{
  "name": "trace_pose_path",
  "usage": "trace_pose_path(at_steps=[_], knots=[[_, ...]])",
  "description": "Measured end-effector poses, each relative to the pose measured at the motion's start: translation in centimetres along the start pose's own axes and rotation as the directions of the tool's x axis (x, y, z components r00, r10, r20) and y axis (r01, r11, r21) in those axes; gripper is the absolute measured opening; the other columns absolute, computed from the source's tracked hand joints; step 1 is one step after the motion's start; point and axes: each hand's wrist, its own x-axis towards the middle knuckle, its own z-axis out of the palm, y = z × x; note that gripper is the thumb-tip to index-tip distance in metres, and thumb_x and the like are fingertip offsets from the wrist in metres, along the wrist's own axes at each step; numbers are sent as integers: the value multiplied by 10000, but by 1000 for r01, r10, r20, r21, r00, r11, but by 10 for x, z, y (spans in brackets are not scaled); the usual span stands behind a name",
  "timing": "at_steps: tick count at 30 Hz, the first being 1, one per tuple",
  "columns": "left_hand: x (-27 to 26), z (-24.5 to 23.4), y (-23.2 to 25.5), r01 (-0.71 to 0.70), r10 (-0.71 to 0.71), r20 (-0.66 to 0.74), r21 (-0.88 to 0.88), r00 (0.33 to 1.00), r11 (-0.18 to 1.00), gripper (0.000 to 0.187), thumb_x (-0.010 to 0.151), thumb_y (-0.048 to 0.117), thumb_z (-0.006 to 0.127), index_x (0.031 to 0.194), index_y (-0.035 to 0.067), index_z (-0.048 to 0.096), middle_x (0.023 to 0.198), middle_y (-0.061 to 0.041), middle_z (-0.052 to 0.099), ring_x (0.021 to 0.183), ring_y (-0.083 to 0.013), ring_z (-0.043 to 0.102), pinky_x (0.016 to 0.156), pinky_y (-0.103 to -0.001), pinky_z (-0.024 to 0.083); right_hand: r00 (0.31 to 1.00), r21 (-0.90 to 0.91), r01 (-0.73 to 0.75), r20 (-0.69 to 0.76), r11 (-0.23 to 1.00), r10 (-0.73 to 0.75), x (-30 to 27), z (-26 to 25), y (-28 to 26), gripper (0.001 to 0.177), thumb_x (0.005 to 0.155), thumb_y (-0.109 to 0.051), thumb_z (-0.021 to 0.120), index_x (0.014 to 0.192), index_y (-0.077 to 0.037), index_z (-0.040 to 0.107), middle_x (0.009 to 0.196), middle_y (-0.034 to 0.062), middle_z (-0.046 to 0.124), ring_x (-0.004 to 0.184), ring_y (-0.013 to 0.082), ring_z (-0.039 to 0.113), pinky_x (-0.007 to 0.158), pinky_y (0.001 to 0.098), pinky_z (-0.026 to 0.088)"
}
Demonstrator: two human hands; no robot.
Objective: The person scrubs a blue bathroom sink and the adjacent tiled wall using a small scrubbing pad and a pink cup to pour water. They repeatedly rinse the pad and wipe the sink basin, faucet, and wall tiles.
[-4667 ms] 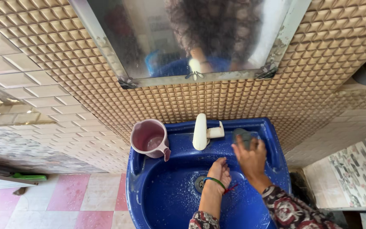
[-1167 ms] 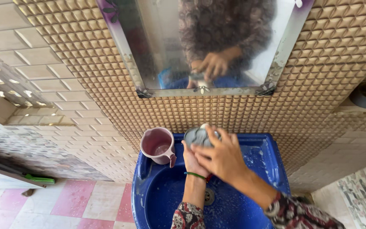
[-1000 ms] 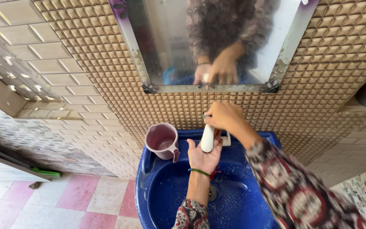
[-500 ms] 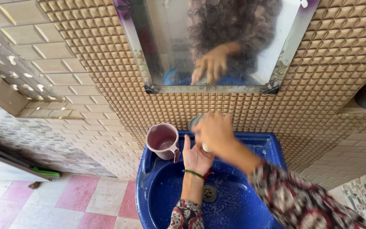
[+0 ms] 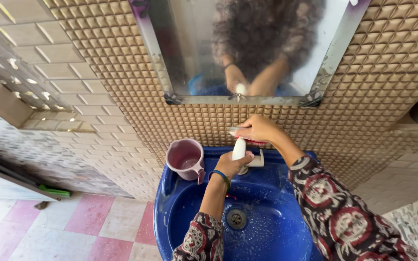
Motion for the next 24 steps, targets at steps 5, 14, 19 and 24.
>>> trace_pose_path(at_steps=[5, 14, 19, 24], knots=[[9, 10, 22, 74, -74, -21, -9, 997, 997, 188, 888, 140, 754, 968, -23, 706, 768, -112, 748, 593, -178, 701, 553, -310, 570, 991, 108, -2, 133, 994, -12, 43, 32, 55, 421, 901, -537, 663, 1075, -194, 834, 869, 77, 812, 698, 158, 719, 665, 356, 584], [0, 16, 53, 236, -235, -67, 5, 970, 972, 294, 911, 126, 765, 742, -1, 561, 501, -43, 509, 375, -151, 475, 341, -337, 360, 989, -15, 88, 119, 996, -85, 67, 9, 47, 441, 805, -574, 718, 1062, -235, 832, 875, 93, 793, 706, 191, 729, 681, 334, 569], [1, 15, 51, 257, -258, -36, -36, 966, 966, 296, 921, 123, 749, 735, 0, 554, 492, -44, 490, 363, -149, 458, 336, -342, 320, 993, -85, -60, 95, 995, 68, 43, 22, 31, 559, 768, -680, 736, 933, -162, 867, 764, 124, 772, 627, 216, 714, 654, 364, 584], [1, 13, 49, 275, -276, -18, -58, 961, 960, 259, 914, 123, 743, 757, 15, 567, 484, -28, 474, 357, -143, 445, 335, -344, 328, 968, -2, -195, 160, 981, 193, 47, 23, 38, 684, 718, -722, 744, 835, -53, 831, 706, 165, 747, 576, 253, 704, 599, 422, 619]])
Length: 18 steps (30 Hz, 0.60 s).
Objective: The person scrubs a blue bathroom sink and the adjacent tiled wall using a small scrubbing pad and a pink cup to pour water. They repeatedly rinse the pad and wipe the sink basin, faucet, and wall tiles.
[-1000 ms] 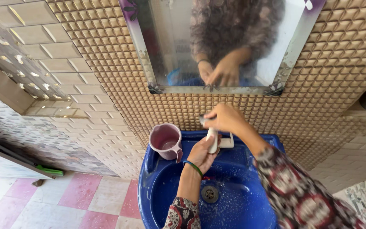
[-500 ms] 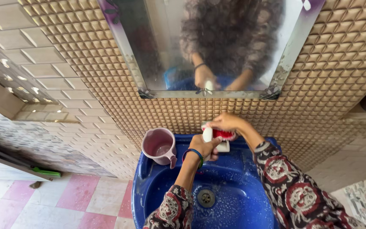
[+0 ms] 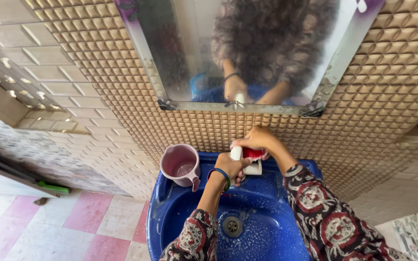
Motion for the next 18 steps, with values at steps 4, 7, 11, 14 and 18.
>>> trace_pose_path(at_steps=[4, 7, 11, 14, 18], knots=[[-4, -5, -3, -15, 15, 25, 6, 1000, 1000, 282, 915, 127, 748, 756, 45, 530, 483, -20, 466, 360, -139, 449, 339, -339, 340, 987, -34, 161, 11, 986, -160, 24, 7, 8, 662, 745, -733, 692, 865, -100, 843, 698, 122, 767, 579, 229, 710, 599, 382, 591], [-3, -3, 1, -28, 27, 42, 23, 999, 999, 289, 924, 149, 740, 745, 25, 551, 479, -25, 468, 353, -144, 452, 333, -344, 347, 988, -175, 145, -24, 974, -152, 31, 12, 20, 672, 817, -723, 717, 882, -69, 858, 726, 137, 750, 598, 219, 695, 629, 347, 559], [-5, -4, 0, -39, 39, 53, 13, 998, 999, 291, 920, 171, 742, 748, 34, 552, 468, -18, 460, 343, -136, 445, 322, -336, 344, 988, 75, 150, 24, 986, -152, 21, 11, 21, 577, 812, -626, 733, 937, -73, 842, 730, 115, 784, 607, 226, 711, 603, 378, 589], [-3, -7, 6, -42, 42, 9, 46, 999, 998, 272, 920, 174, 755, 769, 33, 577, 476, -14, 480, 349, -124, 448, 323, -328, 355, 997, 96, 75, 13, 992, -77, 10, -4, 5, 517, 816, -615, 713, 987, -139, 821, 757, 99, 773, 612, 228, 716, 606, 402, 609], [0, -4, -1, -65, 66, 43, -42, 997, 997, 327, 914, 196, 767, 738, 6, 566, 462, -23, 466, 325, -133, 427, 301, -339, 335, 996, 144, -52, -70, 988, 62, -31, -1, -3, 486, 848, -581, 721, 981, -124, 820, 754, 146, 764, 584, 223, 703, 588, 397, 602]])
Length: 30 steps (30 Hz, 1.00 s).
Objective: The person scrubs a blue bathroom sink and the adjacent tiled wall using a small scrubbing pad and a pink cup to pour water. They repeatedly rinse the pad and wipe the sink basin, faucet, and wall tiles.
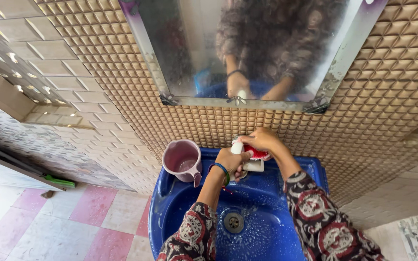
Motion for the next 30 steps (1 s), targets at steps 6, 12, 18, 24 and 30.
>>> trace_pose_path(at_steps=[6, 12, 18, 24, 30], knots=[[1, 6, 9, -12, 9, -154, -20, 988, 1000, 407, 923, 341, 730, 690, 29, 613, 450, -12, 469, 317, -114, 395, 305, -302, 309, 969, 444, -10, -217, 896, 118, -80, 36, 22, 556, 869, -602, 652, 988, -74, 781, 716, 158, 726, 581, 251, 695, 500, 402, 553], [-17, 14, 24, 184, 69, -448, 497, 891, 848, 860, 942, 755, 450, 775, -21, 782, 611, -108, 698, 529, -220, 699, 573, -355, 557, 890, 883, -445, 455, -148, 40, -139, 66, 25, 519, 945, -522, 492, 1258, -118, 584, 1033, 166, 666, 764, 332, 693, 473, 348, 569], [-32, 28, 26, 257, 304, -567, 703, 766, 663, 797, 957, 728, 261, 1014, 154, 810, 983, -203, 743, 991, -401, 713, 866, -499, 549, 875, 865, -463, 413, -192, -253, -100, 42, 35, 536, 926, -374, 615, 1262, 36, 534, 1056, 281, 631, 776, 391, 720, 414, 240, 573], [-39, 33, 25, 266, 354, -558, 746, 751, 611, 794, 1019, 654, 251, 964, 90, 807, 936, -220, 758, 944, -402, 739, 845, -485, 574, 854, 700, -516, 468, -494, -228, -53, 56, 68, 621, 915, -190, 631, 1295, 255, 422, 1129, 397, 604, 836, 397, 733, 483, 207, 574], [-40, 30, 25, 263, 330, -571, 719, 752, 644, 825, 1004, 682, 242, 971, 77, 803, 970, -224, 751, 980, -405, 722, 862, -498, 557, 872, 710, -479, 454, -516, -183, -47, 61, 70, 636, 948, -217, 547, 1298, 284, 375, 1185, 451, 554, 843, 411, 742, 537, 228, 586]])
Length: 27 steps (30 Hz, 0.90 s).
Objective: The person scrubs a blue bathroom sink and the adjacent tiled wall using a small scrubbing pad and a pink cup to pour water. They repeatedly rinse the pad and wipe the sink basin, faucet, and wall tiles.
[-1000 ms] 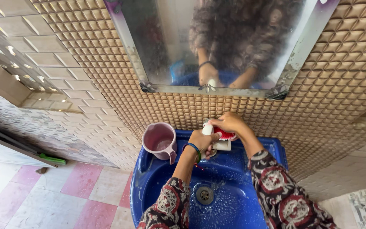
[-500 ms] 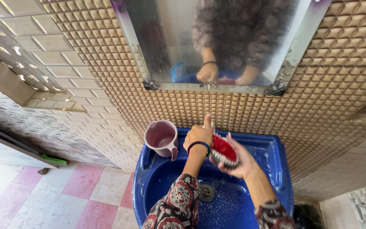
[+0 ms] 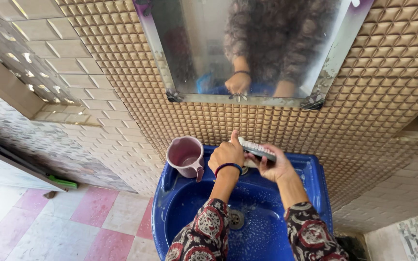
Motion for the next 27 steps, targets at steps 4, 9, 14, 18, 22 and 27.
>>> trace_pose_path(at_steps=[4, 9, 14, 18, 22, 27], knots=[[3, 2, 4, 42, -42, 21, -23, 999, 999, 834, 1002, 695, 232, 993, 87, 802, 999, -220, 753, 1005, -407, 716, 878, -496, 550, 994, -92, -37, 99, 995, 46, 3, -2, -22, 615, 928, -190, 519, 1276, 304, 401, 1154, 475, 591, 837, 419, 753, 510, 218, 585], [1, 3, -3, 40, -40, 9, -41, 999, 998, 810, 991, 696, 237, 1014, 122, 808, 1021, -212, 755, 1026, -409, 713, 890, -494, 548, 983, 286, -172, -14, 943, 184, 31, -50, 8, 609, 937, -236, 635, 1247, 260, 465, 1061, 350, 665, 823, 386, 766, 508, 234, 586], [-2, -1, -1, 37, -37, 15, -42, 999, 998, 786, 983, 693, 236, 1045, 162, 811, 1035, -214, 745, 1032, -413, 704, 888, -497, 547, 971, 245, -119, -174, 962, 165, 40, -65, 16, 669, 980, -246, 603, 1283, 301, 365, 1085, 360, 630, 871, 398, 737, 577, 265, 598], [-4, -5, 2, 45, -45, -1, -63, 999, 997, 760, 967, 690, 245, 1040, 188, 811, 1016, -209, 756, 999, -412, 708, 860, -498, 550, 995, -17, 5, -95, 1000, -6, 29, -38, -8, 637, 949, -259, 632, 1256, 263, 437, 1065, 405, 635, 824, 424, 738, 554, 277, 599], [-8, -4, 1, 28, -30, -106, -19, 994, 999, 782, 1003, 676, 287, 996, 71, 782, 1000, -228, 732, 1084, -410, 663, 942, -514, 507, 990, -451, 130, 108, 883, -91, 10, -10, -14, 526, 913, -228, 684, 1252, 139, 516, 1079, 325, 676, 861, 421, 755, 564, 311, 624], [-5, 9, -1, -55, 29, -366, -62, 930, 997, 787, 924, 698, 438, 1074, -46, 647, 1222, -296, 561, 1230, -403, 418, 1029, -553, 355, 955, -761, 253, 295, 597, -29, -22, 19, 9, 608, 817, -107, 784, 1347, 80, 554, 1192, 153, 707, 1021, 200, 726, 899, 345, 620]])
